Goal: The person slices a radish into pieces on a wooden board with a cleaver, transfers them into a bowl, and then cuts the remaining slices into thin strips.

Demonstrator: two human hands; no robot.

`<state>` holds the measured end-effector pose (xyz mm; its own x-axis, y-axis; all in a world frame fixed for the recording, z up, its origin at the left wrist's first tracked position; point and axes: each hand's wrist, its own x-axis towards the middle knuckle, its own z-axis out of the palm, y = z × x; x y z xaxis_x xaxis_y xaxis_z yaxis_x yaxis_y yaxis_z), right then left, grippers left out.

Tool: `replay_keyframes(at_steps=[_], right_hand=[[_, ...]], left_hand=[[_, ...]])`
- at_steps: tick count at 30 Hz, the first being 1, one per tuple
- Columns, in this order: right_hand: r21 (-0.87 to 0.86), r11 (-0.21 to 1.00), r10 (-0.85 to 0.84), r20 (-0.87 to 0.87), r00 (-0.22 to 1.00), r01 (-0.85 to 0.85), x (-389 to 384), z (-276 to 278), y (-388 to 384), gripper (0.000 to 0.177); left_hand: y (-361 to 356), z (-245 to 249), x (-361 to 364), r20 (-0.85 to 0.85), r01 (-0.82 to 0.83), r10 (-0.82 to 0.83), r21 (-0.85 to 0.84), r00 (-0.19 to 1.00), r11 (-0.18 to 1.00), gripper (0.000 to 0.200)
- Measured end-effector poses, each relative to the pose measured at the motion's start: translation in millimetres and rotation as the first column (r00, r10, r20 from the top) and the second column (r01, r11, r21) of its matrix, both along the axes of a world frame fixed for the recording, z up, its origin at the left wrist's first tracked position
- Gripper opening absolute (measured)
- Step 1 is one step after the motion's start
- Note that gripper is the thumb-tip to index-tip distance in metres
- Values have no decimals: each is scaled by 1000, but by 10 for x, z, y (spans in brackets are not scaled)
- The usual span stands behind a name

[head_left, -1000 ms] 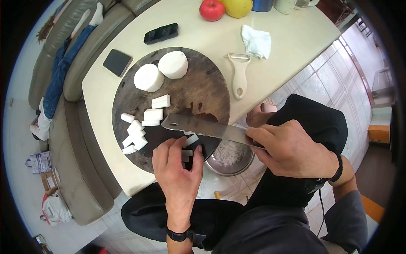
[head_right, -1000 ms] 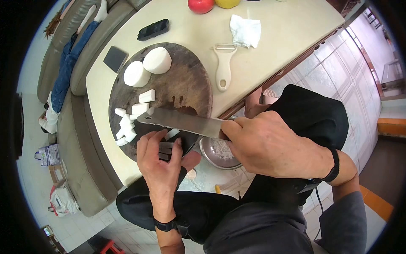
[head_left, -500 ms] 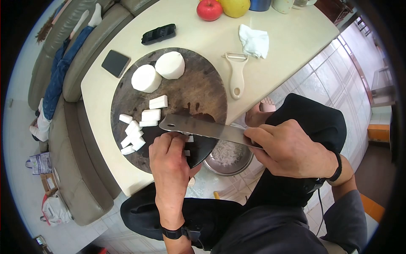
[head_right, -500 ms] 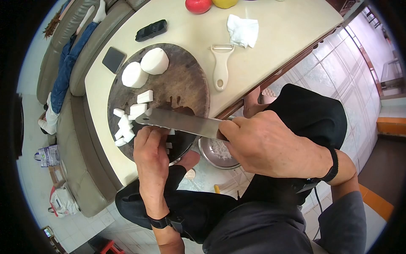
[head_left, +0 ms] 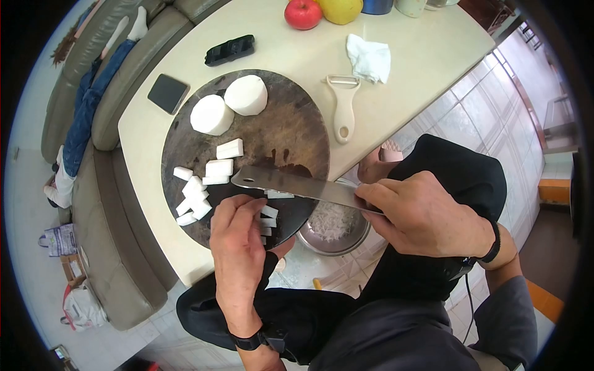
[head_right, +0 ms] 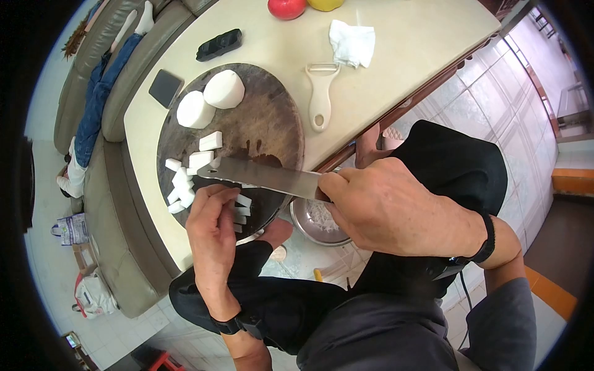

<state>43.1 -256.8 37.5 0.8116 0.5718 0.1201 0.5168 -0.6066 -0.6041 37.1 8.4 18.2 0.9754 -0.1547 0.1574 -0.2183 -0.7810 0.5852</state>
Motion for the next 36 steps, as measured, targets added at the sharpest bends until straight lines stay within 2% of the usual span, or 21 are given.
replay_keyframes(at_steps=[8, 10, 14, 18, 25, 31, 34, 36], right_hand=[[-12, 1000, -4, -13, 1000, 4, -1, 15, -25, 14], [22, 1000, -15, -21, 1000, 15, -1, 5, -28, 14], [42, 999, -11, -14, 1000, 12, 4, -8, -38, 15], [61, 998, -7, -31, 999, 9, 8, 16, -49, 15], [40, 999, -12, -27, 1000, 13, -1, 14, -57, 16], [38, 999, -11, -32, 999, 13, -10, 14, -53, 16], [36, 999, -7, -27, 1000, 8, -5, 18, -49, 15], [30, 999, -9, -33, 999, 10, -8, 19, -52, 15]], left_hand=[[132, 84, 27, 49, -110, 111, -18, 993, 994, 20], [59, 26, 49, 87, -12, 14, -30, 996, 999, 22], [-128, -66, 66, 100, 66, -64, -16, 993, 998, 23], [-180, -80, 70, 89, 89, -96, 72, 991, 993, 23], [-141, -111, 42, 122, 96, -106, 88, 987, 991, 17], [-137, -147, 54, 165, 35, -49, 85, 985, 996, 15], [-168, -128, 40, 106, 11, -16, 48, 994, 999, 16], [-197, -132, 22, 136, -50, 46, 28, 990, 998, 22]])
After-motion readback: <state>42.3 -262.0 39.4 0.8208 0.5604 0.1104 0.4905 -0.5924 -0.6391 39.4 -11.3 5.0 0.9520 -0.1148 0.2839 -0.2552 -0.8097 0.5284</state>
